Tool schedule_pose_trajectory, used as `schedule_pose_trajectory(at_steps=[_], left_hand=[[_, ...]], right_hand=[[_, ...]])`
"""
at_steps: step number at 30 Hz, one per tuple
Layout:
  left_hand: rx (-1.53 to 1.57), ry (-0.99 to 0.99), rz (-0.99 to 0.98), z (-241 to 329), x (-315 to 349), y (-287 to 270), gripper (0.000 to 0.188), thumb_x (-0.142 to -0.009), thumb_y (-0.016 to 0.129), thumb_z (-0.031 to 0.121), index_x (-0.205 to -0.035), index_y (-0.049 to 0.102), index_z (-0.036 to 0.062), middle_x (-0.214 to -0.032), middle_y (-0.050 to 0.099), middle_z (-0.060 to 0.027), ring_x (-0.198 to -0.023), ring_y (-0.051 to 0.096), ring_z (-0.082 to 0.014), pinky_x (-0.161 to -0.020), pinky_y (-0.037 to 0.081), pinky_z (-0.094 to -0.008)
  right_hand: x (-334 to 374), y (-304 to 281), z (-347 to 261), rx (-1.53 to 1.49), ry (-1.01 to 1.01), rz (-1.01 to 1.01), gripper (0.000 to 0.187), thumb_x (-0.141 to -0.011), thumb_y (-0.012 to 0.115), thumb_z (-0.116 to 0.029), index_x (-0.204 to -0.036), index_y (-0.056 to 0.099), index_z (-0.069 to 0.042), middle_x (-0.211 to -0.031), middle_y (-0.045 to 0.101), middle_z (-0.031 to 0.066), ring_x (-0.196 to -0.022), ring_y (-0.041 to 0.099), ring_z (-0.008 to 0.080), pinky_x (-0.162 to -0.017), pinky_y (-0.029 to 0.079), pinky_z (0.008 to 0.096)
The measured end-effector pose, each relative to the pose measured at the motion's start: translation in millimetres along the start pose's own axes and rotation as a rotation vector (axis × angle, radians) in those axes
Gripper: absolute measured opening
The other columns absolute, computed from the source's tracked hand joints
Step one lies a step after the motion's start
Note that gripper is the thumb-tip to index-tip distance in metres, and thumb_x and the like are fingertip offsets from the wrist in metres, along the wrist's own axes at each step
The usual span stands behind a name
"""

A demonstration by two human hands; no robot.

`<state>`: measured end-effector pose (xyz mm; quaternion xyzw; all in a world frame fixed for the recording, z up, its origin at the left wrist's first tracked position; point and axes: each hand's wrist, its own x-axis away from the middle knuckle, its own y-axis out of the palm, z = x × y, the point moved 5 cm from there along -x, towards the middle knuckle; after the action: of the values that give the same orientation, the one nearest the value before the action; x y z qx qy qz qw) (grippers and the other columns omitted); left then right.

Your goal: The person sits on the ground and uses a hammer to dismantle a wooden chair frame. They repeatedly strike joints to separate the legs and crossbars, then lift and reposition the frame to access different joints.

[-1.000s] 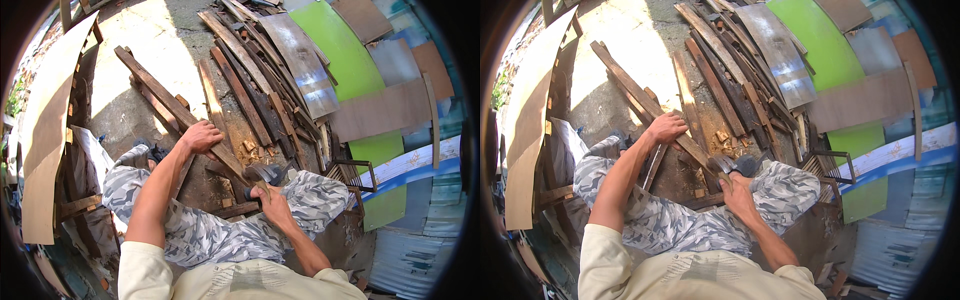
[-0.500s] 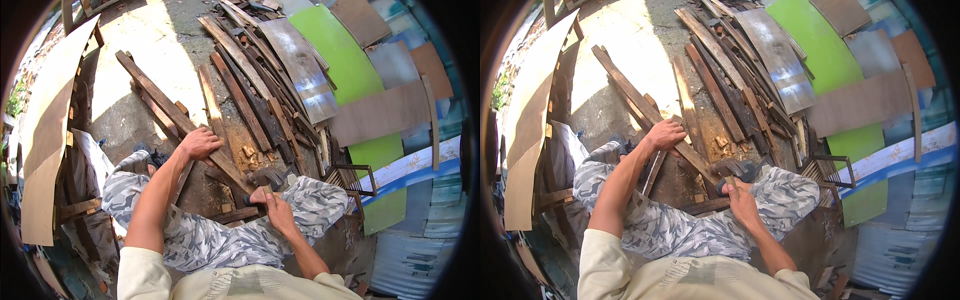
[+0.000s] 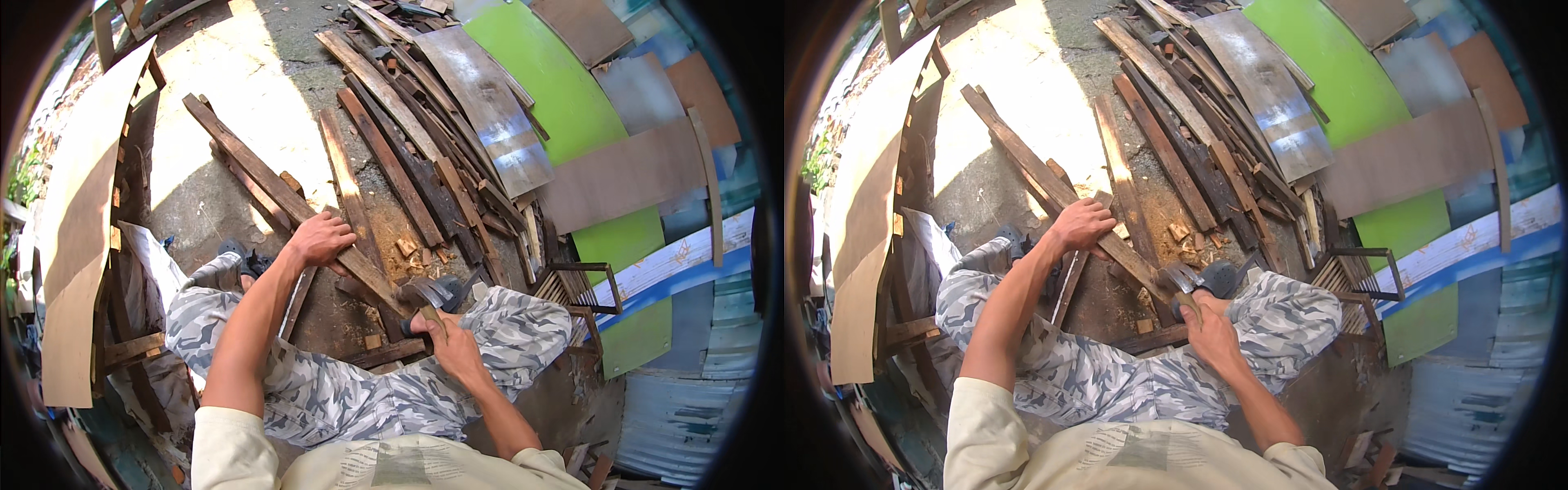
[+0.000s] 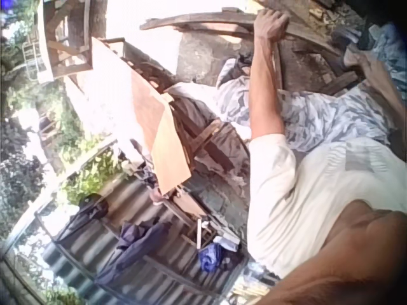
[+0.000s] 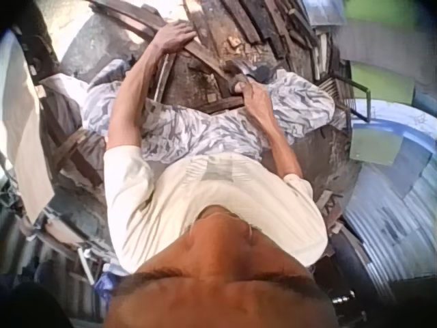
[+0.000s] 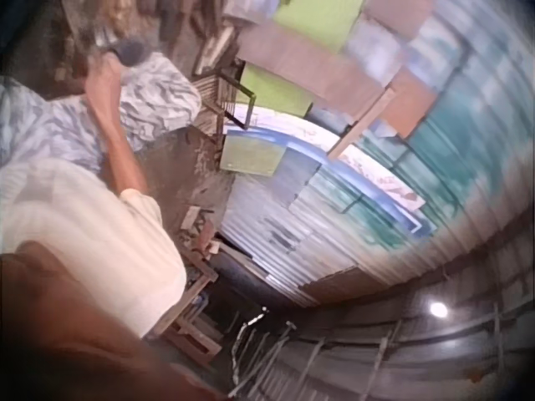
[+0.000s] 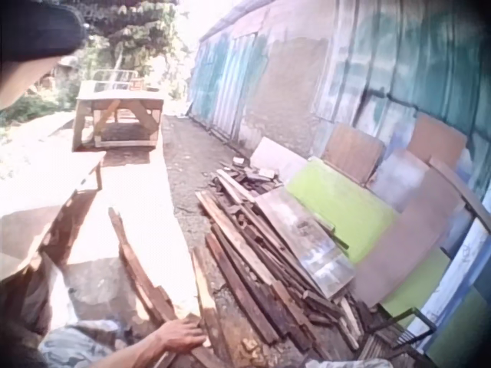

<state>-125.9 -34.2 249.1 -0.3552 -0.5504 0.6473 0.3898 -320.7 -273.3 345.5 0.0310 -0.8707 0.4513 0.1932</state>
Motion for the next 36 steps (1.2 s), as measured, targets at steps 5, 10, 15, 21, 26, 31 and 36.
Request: schedule_pose_trajectory(at_steps=[5, 10, 15, 21, 26, 31, 36], left_hand=[[-0.013, -0.029, -0.026, 1, 0, -2, 0.076, -0.064, 0.069, 0.077, -0.102, 0.059, 0.0118, -0.096, 0.061, -0.0048, -0.100, 0.060, -0.0236, -0.088, 0.044, -0.0371], [-0.019, -0.074, -0.042, 1, 0, -3, 0.080, -0.062, 0.067, 0.080, -0.103, 0.060, 0.0117, -0.096, 0.060, -0.0047, -0.102, 0.059, -0.0236, -0.094, 0.043, -0.0387], [0.006, -0.147, 0.076, 9, -5, -16, 0.080, -0.061, 0.068, 0.082, -0.101, 0.064, 0.0130, -0.101, 0.062, -0.0045, -0.111, 0.057, -0.0226, -0.108, 0.034, -0.0448], [0.122, -0.522, 0.219, 7, 23, -9, 0.067, -0.080, 0.062, 0.072, -0.112, 0.071, 0.0145, -0.143, 0.051, -0.0113, -0.146, 0.030, -0.0296, -0.120, 0.006, -0.0578], [0.207, -1.025, 0.404, 27, 3, -4, 0.071, -0.082, 0.067, 0.065, -0.137, 0.059, 0.0210, -0.163, 0.007, -0.0261, -0.152, 0.001, -0.0419, -0.116, -0.001, -0.0668], [0.653, -1.605, 0.591, 35, 52, 46, 0.133, -0.075, 0.077, 0.060, -0.158, -0.013, 0.0055, -0.161, -0.001, -0.0343, -0.150, 0.007, -0.0460, -0.120, 0.014, -0.0538], [1.312, -1.561, 0.791, 52, 20, 36, 0.116, -0.076, 0.081, 0.039, -0.153, 0.006, -0.0063, -0.141, 0.041, -0.0287, -0.126, 0.050, -0.0367, -0.104, 0.042, -0.0434]], right_hand=[[0, -23, 12, -0.118, 0.043, 0.061, 0.056, -0.101, 0.050, -0.051, -0.093, 0.063, 0.003, -0.081, 0.065, 0.0313, -0.082, 0.062, 0.0534, -0.069, 0.048, 0.0545], [-66, -8, 45, -0.076, 0.088, -0.004, 0.050, -0.095, 0.062, -0.046, -0.090, 0.062, 0.004, -0.072, 0.065, 0.0247, -0.069, 0.066, 0.0418, -0.061, 0.049, 0.0475], [-132, 78, 137, -0.272, 0.418, -0.397, 0.038, -0.089, 0.073, -0.027, -0.081, 0.061, 0.008, -0.064, 0.062, 0.0129, -0.046, 0.059, 0.0180, -0.045, 0.045, 0.0384], [-141, 161, 156, -0.225, 0.542, -0.507, 0.030, -0.081, 0.074, -0.022, -0.083, 0.071, 0.008, -0.073, 0.071, 0.0179, -0.060, 0.069, 0.0258, -0.054, 0.052, 0.0414], [-159, 219, 222, 0.056, 0.420, -0.499, 0.044, -0.078, 0.069, -0.027, -0.109, 0.071, 0.005, -0.111, 0.071, 0.0219, -0.102, 0.070, 0.0338, -0.084, 0.054, 0.0449], [-150, 155, 116, 0.214, 0.374, -0.419, 0.051, -0.086, 0.064, -0.035, -0.121, 0.067, 0.002, -0.131, 0.063, 0.0224, -0.119, 0.062, 0.0372, -0.096, 0.050, 0.0468], [-158, 109, 75, -0.321, 0.270, -0.536, 0.090, -0.090, 0.047, -0.072, -0.128, 0.059, 0.008, -0.128, 0.061, 0.0294, -0.119, 0.060, 0.0409, -0.098, 0.047, 0.0482]])
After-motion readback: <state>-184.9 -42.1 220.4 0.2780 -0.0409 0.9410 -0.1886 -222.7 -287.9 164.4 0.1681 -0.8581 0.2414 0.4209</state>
